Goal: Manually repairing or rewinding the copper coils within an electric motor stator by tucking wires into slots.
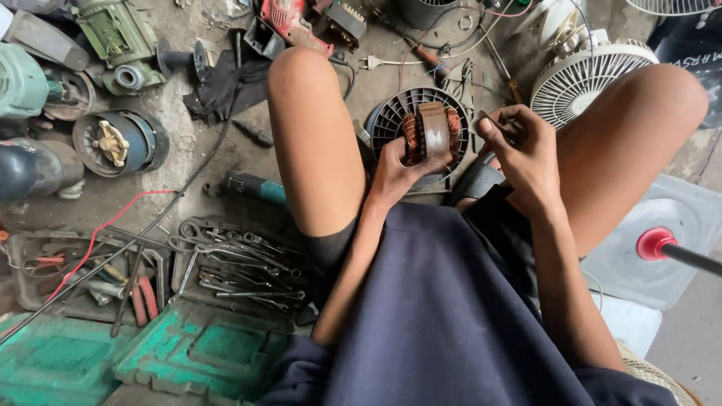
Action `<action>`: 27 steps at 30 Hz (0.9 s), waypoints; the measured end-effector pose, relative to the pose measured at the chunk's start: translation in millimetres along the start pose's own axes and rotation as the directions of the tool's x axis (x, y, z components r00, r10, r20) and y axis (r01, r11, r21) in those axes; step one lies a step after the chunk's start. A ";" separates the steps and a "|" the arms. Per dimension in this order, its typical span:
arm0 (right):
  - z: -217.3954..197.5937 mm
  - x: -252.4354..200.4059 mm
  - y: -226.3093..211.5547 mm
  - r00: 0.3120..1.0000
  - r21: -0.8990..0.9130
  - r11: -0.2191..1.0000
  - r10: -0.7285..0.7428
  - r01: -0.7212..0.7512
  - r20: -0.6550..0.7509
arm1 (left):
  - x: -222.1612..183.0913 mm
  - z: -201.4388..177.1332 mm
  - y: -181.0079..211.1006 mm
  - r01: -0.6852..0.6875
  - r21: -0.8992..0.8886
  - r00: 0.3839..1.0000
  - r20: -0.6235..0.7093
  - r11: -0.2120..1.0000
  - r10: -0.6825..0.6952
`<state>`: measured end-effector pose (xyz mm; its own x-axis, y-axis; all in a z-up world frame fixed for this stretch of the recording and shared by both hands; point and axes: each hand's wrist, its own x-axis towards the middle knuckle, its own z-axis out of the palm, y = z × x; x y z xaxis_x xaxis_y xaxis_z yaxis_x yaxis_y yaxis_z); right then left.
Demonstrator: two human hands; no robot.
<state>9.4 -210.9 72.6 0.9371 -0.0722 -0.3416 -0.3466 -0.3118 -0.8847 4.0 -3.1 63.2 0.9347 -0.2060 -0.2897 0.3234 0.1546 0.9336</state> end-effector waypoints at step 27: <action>12.4 -10.9 20.5 0.999 0.121 0.992 -0.037 0.035 0.014 | 22.5 3.3 -22.6 0.103 0.113 0.983 -0.165 0.988 -0.083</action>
<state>-8.4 -204.8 54.2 0.9485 -0.0471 -0.3134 -0.3164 -0.1969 -0.9280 17.3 -14.4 36.3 0.9160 -0.0563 -0.3972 0.3989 0.0227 0.9167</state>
